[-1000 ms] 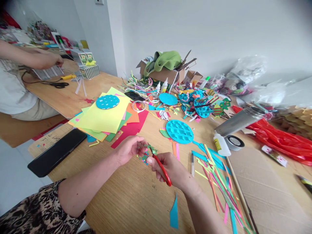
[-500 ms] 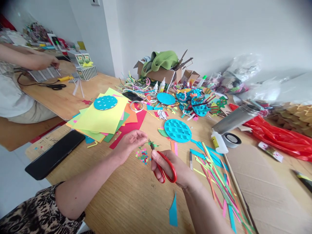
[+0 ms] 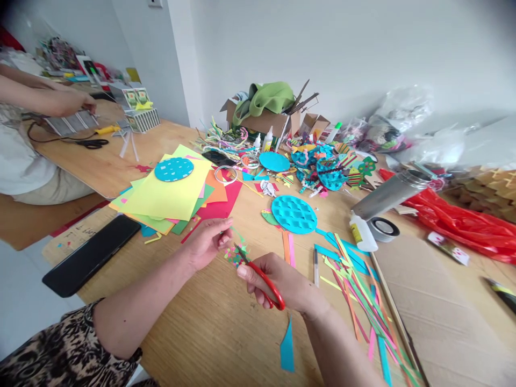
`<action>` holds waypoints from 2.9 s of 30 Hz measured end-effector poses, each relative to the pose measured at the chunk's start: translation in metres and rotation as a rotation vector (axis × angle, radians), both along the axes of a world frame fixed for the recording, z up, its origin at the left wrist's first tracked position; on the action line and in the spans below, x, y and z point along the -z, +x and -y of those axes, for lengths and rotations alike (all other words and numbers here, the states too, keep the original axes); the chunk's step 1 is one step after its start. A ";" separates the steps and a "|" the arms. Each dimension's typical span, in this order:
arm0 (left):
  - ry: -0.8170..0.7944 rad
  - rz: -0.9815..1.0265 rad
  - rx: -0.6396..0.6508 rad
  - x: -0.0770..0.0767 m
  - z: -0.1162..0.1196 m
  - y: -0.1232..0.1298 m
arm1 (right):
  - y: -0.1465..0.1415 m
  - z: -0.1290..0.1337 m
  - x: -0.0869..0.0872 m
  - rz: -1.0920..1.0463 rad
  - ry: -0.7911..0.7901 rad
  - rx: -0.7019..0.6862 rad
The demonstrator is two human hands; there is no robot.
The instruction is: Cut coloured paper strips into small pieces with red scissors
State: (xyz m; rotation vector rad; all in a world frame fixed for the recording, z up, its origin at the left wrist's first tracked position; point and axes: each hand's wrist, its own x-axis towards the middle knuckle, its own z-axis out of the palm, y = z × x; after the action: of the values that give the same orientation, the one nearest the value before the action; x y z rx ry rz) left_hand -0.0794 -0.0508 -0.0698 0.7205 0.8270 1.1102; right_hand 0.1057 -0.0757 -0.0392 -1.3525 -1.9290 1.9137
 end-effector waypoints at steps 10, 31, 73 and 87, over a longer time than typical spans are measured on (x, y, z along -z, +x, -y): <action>0.003 -0.292 0.059 0.008 0.001 0.008 | 0.007 0.001 -0.001 -0.315 -0.002 0.016; 0.168 -0.191 -0.100 0.000 0.012 0.019 | -0.019 0.005 0.007 -0.064 0.131 0.309; 0.145 -0.200 -0.048 0.001 0.009 0.014 | -0.013 0.003 0.008 0.000 0.158 0.275; 0.137 -0.224 -0.017 0.001 0.008 0.012 | -0.010 0.002 0.013 0.013 0.177 0.236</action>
State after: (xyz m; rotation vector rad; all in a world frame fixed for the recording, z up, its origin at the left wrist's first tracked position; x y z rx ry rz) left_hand -0.0670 -0.0589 -0.0712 0.9661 0.9536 1.1225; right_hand 0.0960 -0.0781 -0.0518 -1.4674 -1.8023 1.5920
